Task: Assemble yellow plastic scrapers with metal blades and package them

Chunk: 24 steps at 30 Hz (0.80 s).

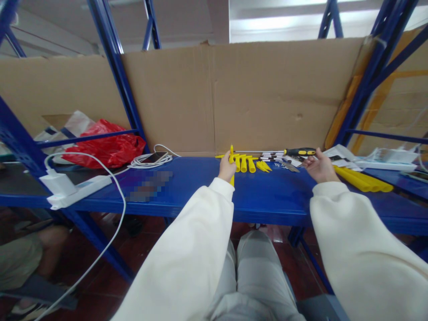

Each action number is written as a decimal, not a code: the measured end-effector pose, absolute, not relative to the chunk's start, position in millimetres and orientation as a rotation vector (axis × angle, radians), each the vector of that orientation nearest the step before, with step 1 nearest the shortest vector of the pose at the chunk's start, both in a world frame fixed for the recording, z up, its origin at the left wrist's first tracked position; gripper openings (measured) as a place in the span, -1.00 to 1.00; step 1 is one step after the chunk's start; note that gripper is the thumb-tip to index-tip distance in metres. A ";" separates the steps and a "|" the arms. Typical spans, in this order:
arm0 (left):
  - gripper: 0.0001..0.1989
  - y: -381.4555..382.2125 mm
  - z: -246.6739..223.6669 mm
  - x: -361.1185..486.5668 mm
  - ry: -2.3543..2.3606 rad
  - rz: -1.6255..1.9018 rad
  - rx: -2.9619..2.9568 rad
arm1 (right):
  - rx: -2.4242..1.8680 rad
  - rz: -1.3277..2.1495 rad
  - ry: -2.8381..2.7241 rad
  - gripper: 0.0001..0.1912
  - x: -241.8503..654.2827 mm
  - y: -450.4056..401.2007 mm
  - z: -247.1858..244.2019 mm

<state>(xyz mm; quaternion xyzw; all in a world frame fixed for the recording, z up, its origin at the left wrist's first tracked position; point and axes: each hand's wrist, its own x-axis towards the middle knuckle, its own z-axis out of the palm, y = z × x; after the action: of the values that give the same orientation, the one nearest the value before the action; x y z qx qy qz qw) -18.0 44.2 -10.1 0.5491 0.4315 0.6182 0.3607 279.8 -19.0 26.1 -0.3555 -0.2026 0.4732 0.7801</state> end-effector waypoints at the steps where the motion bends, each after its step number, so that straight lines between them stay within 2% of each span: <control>1: -0.40 44.8 -10.5 -18.0 1.111 1.591 1.415 | -0.759 1.007 -0.457 -0.63 278.9 -19.5 26.4; 24: -0.39 51.9 -15.3 -17.7 1.108 1.567 1.458 | -0.845 0.972 -0.484 -0.53 283.6 -17.0 22.9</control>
<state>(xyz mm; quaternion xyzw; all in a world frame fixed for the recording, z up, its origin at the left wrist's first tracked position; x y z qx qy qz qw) -17.7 51.9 -15.3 0.5649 0.4294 0.6072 0.3576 283.6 -17.0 22.9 -0.3898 -0.2235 0.4485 0.7726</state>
